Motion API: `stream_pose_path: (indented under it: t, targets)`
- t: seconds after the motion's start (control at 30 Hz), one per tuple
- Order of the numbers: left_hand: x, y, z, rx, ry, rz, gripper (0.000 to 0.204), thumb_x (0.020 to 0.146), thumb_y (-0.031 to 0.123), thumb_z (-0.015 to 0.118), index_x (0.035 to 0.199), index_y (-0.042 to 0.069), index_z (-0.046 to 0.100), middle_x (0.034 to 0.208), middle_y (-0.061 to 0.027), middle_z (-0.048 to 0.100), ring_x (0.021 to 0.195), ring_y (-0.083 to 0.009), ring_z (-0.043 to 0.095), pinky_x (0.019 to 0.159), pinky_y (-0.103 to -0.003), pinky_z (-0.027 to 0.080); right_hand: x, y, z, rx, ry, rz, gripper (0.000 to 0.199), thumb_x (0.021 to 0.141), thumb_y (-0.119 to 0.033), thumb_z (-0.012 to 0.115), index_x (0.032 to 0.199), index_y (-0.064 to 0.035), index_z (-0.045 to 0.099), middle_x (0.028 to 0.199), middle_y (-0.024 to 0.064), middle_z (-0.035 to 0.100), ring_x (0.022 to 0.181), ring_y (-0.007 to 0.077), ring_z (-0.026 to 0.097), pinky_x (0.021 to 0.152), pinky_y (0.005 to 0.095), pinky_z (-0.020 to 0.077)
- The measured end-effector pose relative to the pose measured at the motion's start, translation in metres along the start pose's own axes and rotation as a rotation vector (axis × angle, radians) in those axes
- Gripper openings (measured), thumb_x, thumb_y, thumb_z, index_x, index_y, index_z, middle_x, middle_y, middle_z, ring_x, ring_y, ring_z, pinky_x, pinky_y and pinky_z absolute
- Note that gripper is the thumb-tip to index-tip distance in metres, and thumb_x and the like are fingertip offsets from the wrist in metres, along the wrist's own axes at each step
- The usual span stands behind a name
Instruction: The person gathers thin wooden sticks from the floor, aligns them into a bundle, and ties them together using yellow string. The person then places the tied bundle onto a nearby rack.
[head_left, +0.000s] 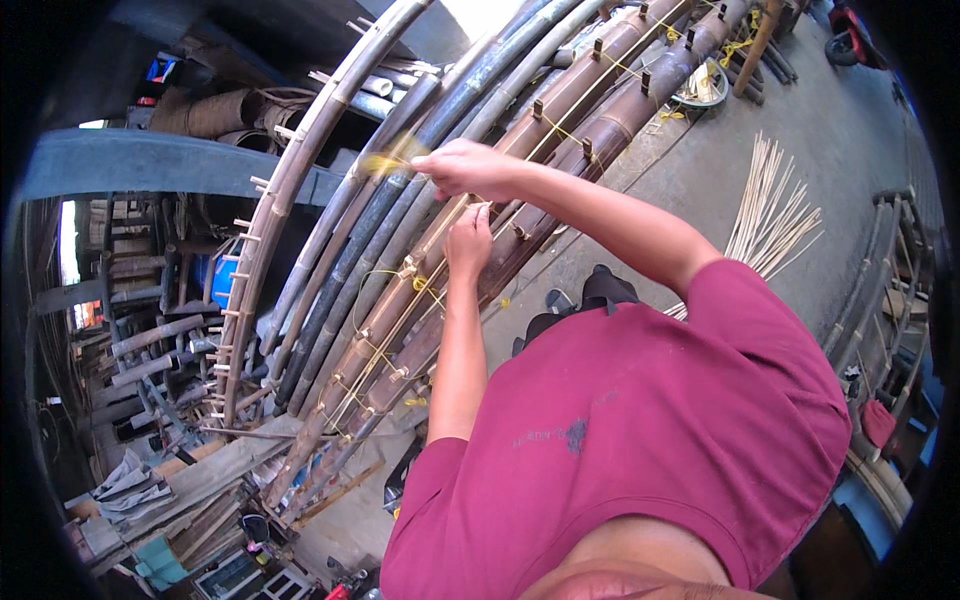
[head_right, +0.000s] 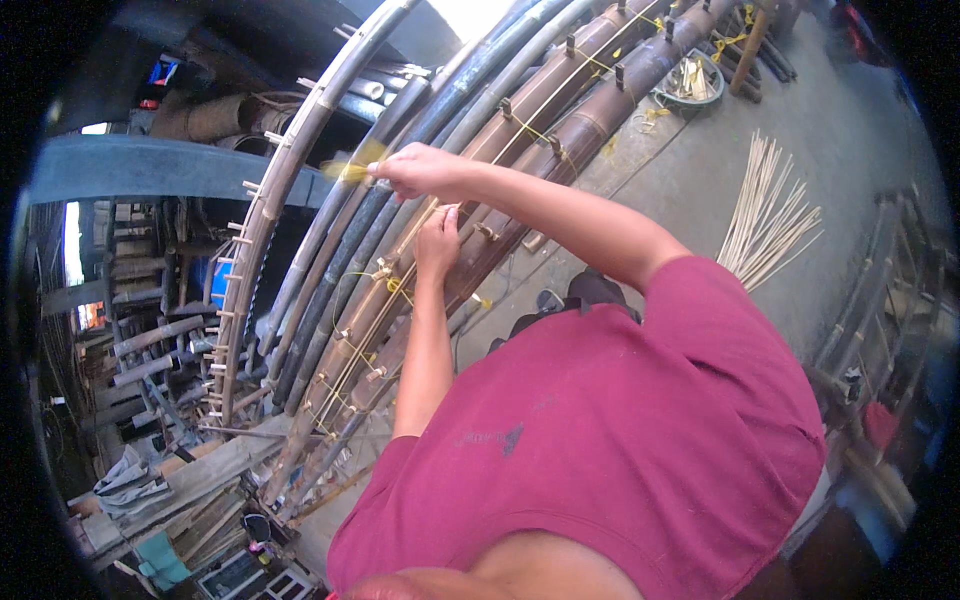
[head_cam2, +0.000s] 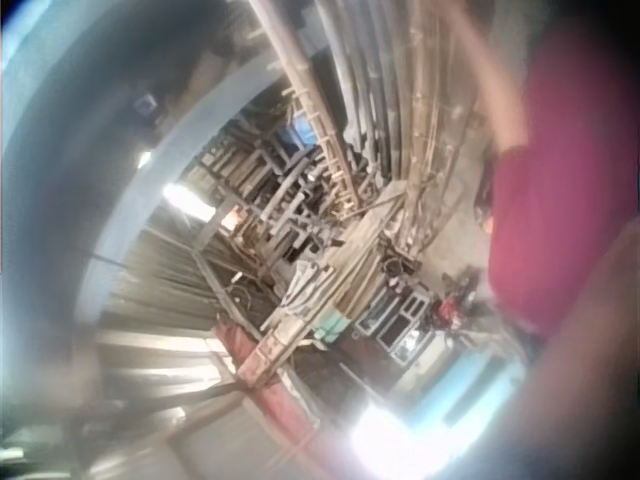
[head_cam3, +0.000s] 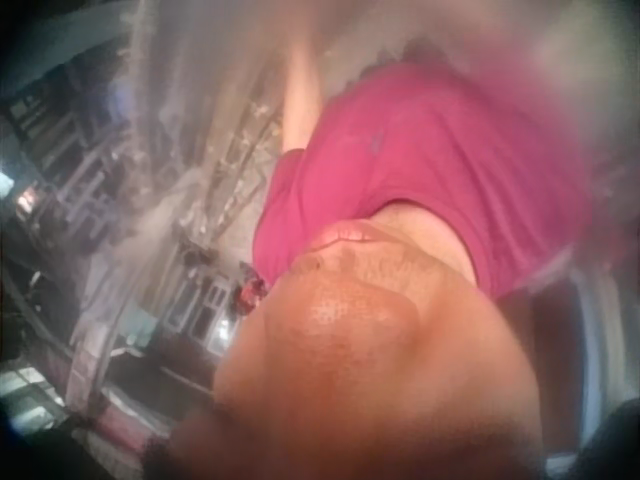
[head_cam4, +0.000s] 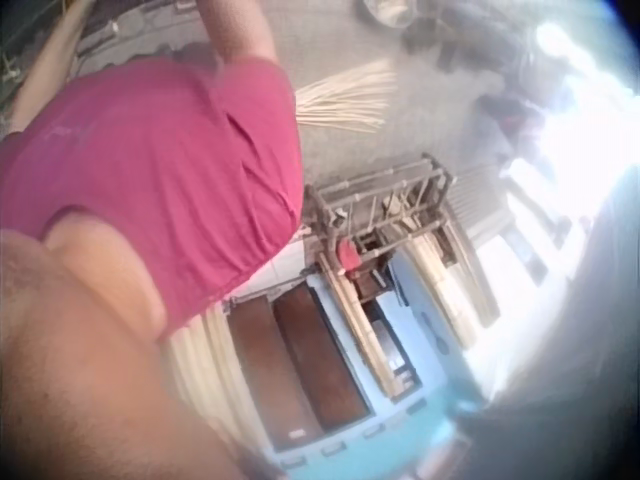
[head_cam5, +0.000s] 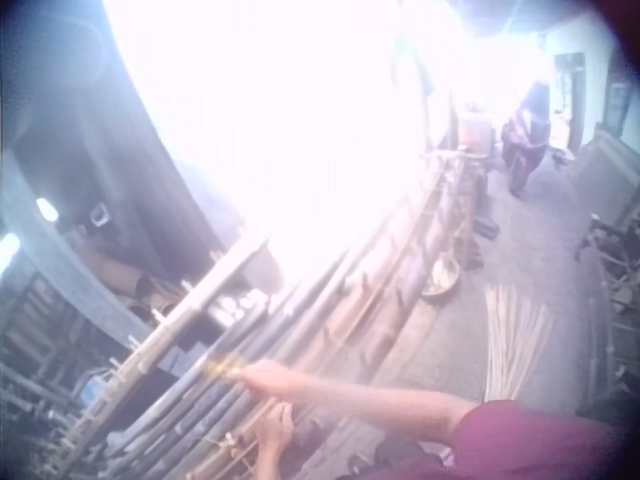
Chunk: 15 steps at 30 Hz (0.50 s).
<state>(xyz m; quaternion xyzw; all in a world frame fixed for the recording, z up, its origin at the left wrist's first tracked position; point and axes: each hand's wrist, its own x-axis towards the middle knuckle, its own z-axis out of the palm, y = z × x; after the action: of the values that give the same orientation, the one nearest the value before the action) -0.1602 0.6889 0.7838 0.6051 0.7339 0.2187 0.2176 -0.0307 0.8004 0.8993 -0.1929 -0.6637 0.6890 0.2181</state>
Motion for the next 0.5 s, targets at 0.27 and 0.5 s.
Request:
stream_pose_path:
  t: [0.27,0.5]
  targets:
    - [0.002,0.033,-0.006,-0.109,0.049,-0.112,0.03,0.095,0.037,0.055,0.107,0.013,0.068,0.087,-0.0119,0.07,0.08,-0.0246,0.067,0.071,-0.038,0.049,-0.16,0.127,0.055,-0.602,-0.073,0.042,0.039,0.093,-0.032,0.053,0.073,-0.0004,0.065,0.069,0.0236,0.062,0.068,0.0427,0.062,0.065,0.0505,0.0487]
    - [0.096,0.073,-0.055,-0.507,0.325,0.053,0.024,0.099,0.018,0.051,0.099,0.0,0.067,0.076,-0.0072,0.067,0.072,-0.0107,0.064,0.063,-0.027,0.048,-0.169,0.131,0.056,-0.827,-0.066,0.056,0.041,0.089,-0.035,0.056,0.066,-0.0018,0.064,0.063,0.0218,0.061,0.063,0.0408,0.062,0.061,0.0486,0.0509]
